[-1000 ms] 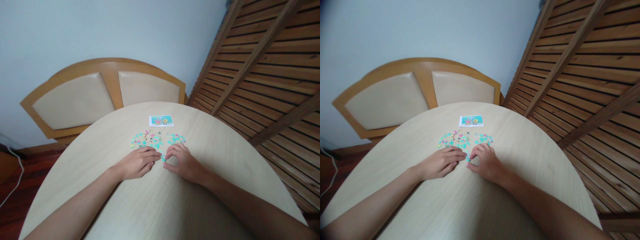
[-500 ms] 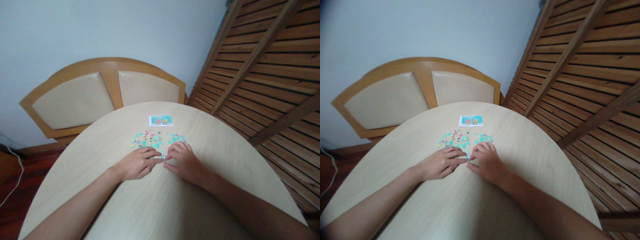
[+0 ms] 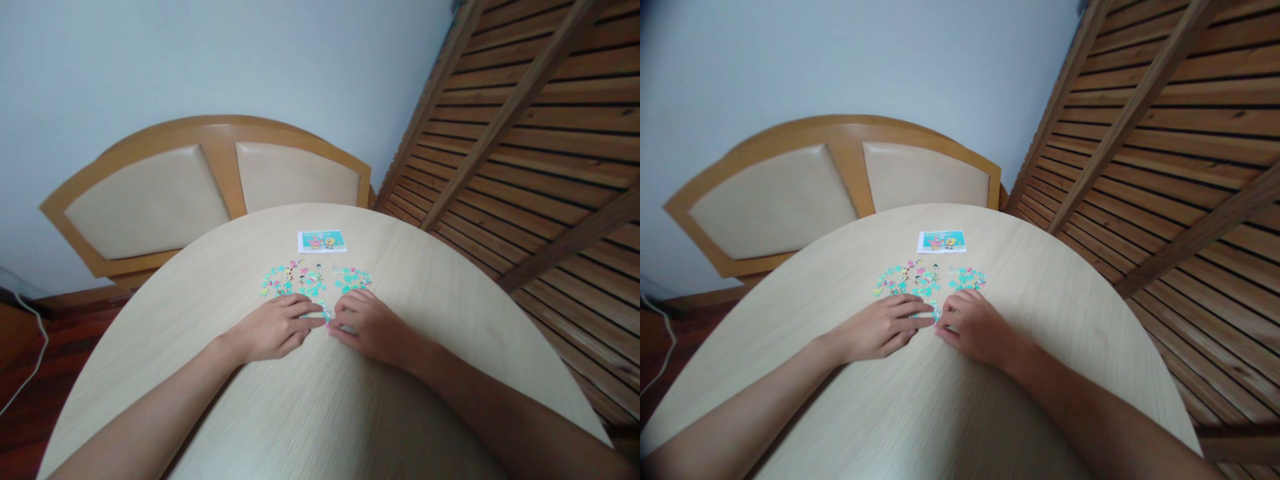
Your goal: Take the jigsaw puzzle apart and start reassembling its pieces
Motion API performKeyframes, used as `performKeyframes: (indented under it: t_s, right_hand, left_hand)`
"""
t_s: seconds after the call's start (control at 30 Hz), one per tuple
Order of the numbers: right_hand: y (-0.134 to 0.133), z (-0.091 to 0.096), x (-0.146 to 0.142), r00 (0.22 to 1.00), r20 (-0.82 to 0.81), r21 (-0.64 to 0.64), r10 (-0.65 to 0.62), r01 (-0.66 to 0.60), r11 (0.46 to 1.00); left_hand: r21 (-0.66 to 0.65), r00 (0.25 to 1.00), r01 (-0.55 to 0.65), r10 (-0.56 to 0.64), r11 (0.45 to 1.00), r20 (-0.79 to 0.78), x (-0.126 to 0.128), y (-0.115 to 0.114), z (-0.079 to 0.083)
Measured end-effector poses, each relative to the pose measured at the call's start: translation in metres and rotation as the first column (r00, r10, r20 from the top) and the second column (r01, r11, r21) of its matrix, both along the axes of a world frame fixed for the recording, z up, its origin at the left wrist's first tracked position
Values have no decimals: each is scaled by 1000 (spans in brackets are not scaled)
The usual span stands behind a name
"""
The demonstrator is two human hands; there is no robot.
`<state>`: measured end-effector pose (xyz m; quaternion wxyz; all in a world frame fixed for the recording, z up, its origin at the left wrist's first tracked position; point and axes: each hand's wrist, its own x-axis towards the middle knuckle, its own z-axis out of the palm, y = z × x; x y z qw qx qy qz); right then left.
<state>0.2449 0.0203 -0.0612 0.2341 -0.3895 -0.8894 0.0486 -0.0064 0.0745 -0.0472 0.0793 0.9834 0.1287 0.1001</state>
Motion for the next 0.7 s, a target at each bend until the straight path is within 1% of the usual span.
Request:
performKeyframes:
  t_s: [0.1,0.17,0.23,0.3,0.4,0.43,0.5,0.57,0.7]
  right_hand:
    - [3,0,5,998,14,-14,58,-58,998]
    - [8,2,13,998,24,-9,61,-60,998]
    - [14,4,24,1000,10,8,-27,26,1000]
    - [22,3,36,983,-67,19,-173,175,984]
    - [33,-5,49,915,-211,-37,-345,345,938]
    - [35,-9,51,896,-234,-64,-378,374,925]
    - [39,-16,51,881,-245,-95,-404,393,915]
    - [41,-20,49,889,-230,-106,-397,383,918]
    - [40,-23,44,908,-183,-113,-376,361,926]
  left_hand:
    - [6,1000,1,-1,1000,-11,-1,1,-1]
    - [11,1000,-2,2,1000,-9,-2,1,-2]
    - [12,1000,-1,1,1000,-7,-3,2,-4]
    - [7,1000,2,-2,1000,0,-3,2,-4]
    - [-12,1000,8,-8,1000,25,-3,0,-4]
    - [-18,999,8,-7,1000,32,-2,0,-3]
    - [-25,1000,4,-3,1000,30,-1,-2,-1]
    - [-26,1000,-2,3,1000,20,0,-3,2]
    - [-58,999,3,0,998,39,1,-3,3]
